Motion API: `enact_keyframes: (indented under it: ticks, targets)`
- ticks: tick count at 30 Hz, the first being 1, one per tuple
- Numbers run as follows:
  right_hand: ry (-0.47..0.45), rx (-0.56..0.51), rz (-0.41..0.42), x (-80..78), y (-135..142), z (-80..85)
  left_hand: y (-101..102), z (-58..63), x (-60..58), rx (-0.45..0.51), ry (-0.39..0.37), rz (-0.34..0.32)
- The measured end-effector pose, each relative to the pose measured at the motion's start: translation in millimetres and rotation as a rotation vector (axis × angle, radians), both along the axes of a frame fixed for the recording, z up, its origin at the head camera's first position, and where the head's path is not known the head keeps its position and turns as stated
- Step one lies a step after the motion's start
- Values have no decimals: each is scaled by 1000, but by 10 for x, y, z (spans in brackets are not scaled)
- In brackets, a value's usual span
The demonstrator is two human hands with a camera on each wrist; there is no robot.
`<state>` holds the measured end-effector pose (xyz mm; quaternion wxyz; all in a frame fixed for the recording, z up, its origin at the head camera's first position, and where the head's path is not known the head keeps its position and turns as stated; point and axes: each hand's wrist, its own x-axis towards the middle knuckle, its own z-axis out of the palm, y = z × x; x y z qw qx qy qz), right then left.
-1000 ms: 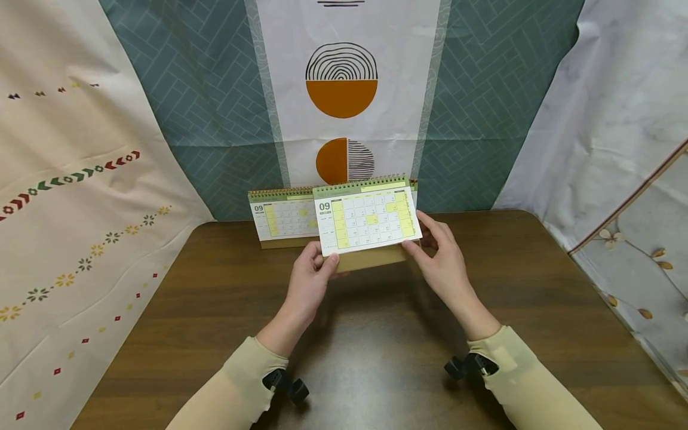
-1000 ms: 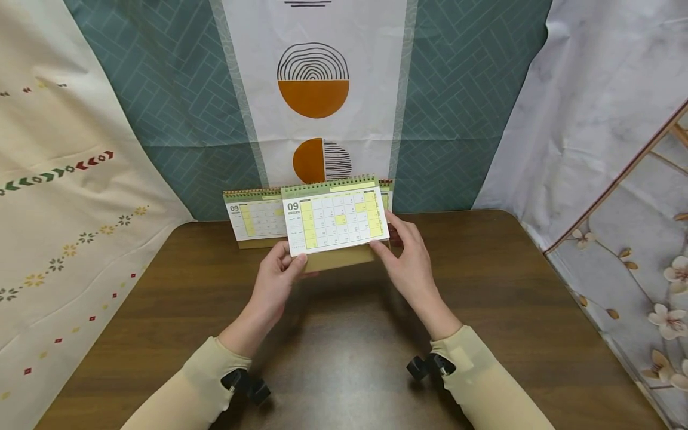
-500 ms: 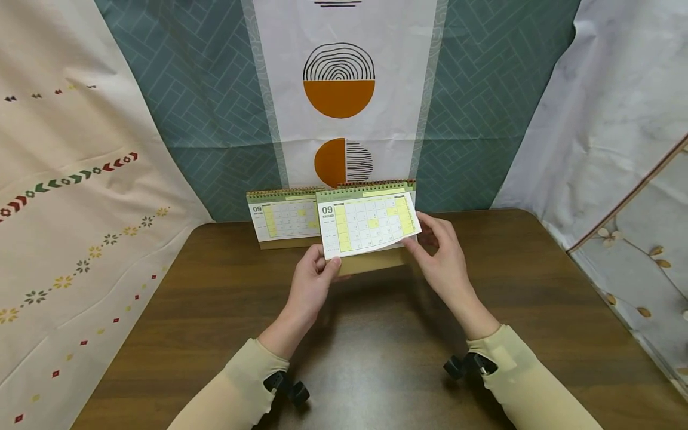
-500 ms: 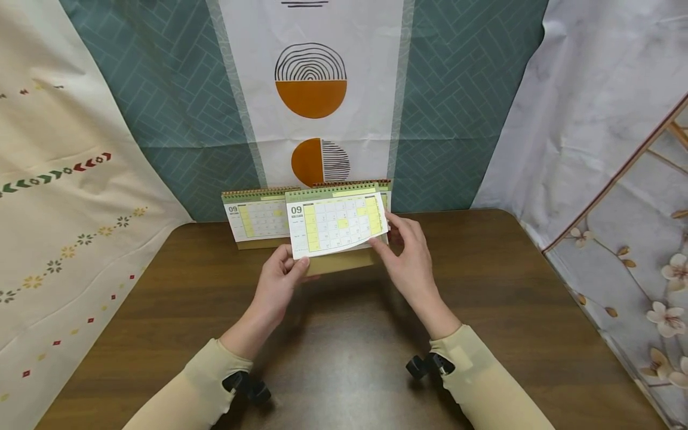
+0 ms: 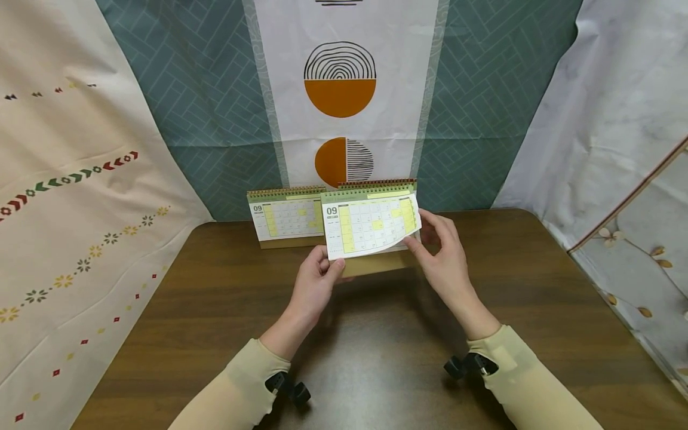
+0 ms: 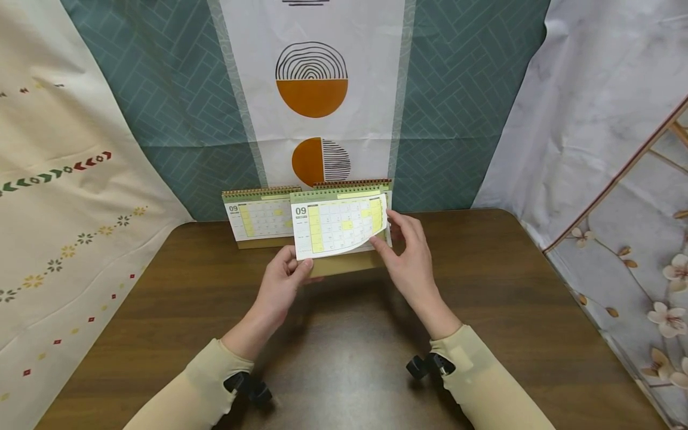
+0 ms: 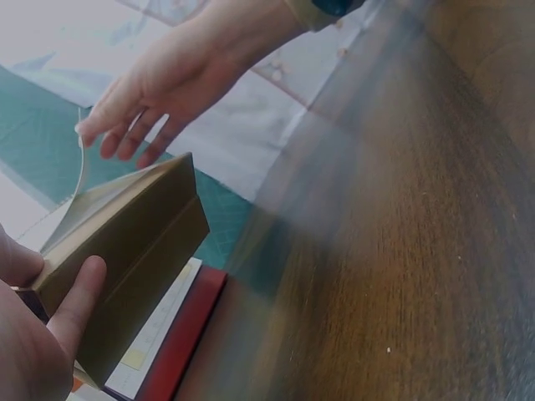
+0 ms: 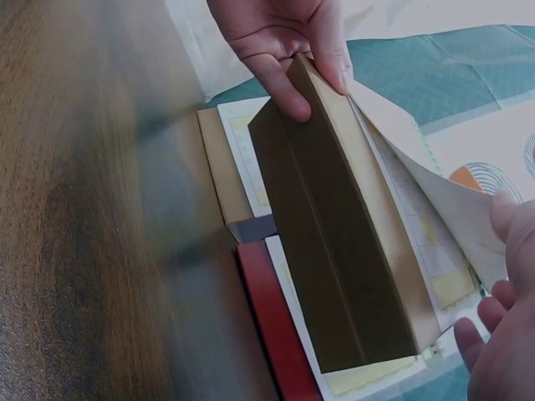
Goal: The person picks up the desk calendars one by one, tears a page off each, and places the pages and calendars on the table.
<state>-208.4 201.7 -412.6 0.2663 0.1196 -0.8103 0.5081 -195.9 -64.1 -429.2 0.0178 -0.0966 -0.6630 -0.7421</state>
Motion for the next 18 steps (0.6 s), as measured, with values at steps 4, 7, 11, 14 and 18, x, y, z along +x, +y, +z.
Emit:
enact_keyframes:
  ticks: [4, 7, 11, 14, 18]
  targets:
    - [-1, -16, 2, 11, 0, 4, 10, -4, 5, 4, -4, -7]
    - [-16, -33, -6, 29, -8, 12, 13, -10, 6, -1, -8, -8]
    - [-28, -64, -17, 50, -17, 12, 15, -20, 1, -8, -10, -8]
    - [-27, -87, -14, 55, -21, 9, 15, -22, 2, -5, -8, -13]
    - [-25, -95, 4, 60, -23, 18, 16, -17, 10, -1, -10, -17]
